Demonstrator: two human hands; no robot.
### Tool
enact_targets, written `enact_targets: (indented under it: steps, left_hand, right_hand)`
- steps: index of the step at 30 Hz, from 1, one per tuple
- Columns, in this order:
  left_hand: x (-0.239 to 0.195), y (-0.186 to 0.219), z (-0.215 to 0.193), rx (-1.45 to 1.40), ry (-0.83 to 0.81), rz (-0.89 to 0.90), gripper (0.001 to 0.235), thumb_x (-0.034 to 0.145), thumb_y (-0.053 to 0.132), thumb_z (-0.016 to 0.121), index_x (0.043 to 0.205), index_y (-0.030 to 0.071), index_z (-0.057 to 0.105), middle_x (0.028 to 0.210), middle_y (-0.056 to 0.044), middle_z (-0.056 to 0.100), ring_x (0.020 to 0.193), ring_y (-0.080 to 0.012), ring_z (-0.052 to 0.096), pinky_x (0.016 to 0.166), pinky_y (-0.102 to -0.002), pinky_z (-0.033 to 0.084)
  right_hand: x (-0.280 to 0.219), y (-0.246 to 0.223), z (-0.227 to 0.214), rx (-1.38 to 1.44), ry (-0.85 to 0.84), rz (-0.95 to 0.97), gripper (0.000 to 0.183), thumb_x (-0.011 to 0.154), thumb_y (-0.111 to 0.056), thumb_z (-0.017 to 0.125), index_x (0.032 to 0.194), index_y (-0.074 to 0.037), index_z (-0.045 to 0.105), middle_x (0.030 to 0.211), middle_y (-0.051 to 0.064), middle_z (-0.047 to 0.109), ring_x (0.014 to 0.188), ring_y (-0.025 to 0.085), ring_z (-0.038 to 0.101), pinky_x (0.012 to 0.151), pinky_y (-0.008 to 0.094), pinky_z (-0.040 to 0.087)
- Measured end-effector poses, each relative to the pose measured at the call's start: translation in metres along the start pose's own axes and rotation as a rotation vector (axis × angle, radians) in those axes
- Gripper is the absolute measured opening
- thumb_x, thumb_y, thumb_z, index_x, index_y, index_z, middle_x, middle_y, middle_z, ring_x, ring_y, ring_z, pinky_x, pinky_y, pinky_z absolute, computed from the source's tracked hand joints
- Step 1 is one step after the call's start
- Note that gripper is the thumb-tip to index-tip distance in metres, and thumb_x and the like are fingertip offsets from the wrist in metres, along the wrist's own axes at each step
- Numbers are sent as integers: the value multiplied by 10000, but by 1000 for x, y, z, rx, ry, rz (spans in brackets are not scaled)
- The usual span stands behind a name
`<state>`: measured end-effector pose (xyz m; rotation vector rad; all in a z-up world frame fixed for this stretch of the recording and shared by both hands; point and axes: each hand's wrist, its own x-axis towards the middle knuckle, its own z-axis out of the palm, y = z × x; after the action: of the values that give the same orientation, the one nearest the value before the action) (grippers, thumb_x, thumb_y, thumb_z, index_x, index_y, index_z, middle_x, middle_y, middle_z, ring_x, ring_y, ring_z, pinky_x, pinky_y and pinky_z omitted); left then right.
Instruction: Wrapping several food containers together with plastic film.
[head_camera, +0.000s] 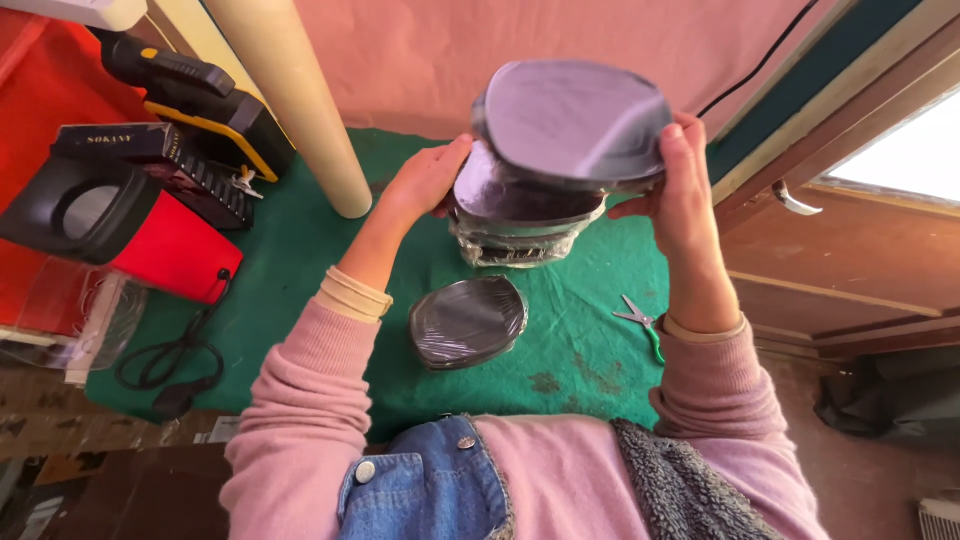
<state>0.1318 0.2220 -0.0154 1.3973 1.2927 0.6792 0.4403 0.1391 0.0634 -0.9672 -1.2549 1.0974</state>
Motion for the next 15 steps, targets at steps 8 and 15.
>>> enact_targets:
  steps: [8, 15]
  left_hand:
    - [-16, -25, -7, -74, 144, 224, 702, 990, 669, 321, 1181, 81, 654, 912, -82, 661, 644, -158, 643, 531, -320, 507]
    - [-79, 16, 14, -219, 129, 847, 1062, 984, 816, 443, 1653, 19, 229, 1619, -194, 415, 1527, -289, 417, 1294, -420, 325]
  right_hand:
    - [3, 3, 19, -147, -18, -6, 511, 1101, -450, 430, 1416, -55, 353, 1245, 137, 604, 904, 213, 720, 576, 348, 641]
    - [1, 0, 27, -583, 103, -56, 507, 1104, -449, 409, 1404, -48, 480, 1013, 173, 656, 713, 237, 620, 553, 314, 494]
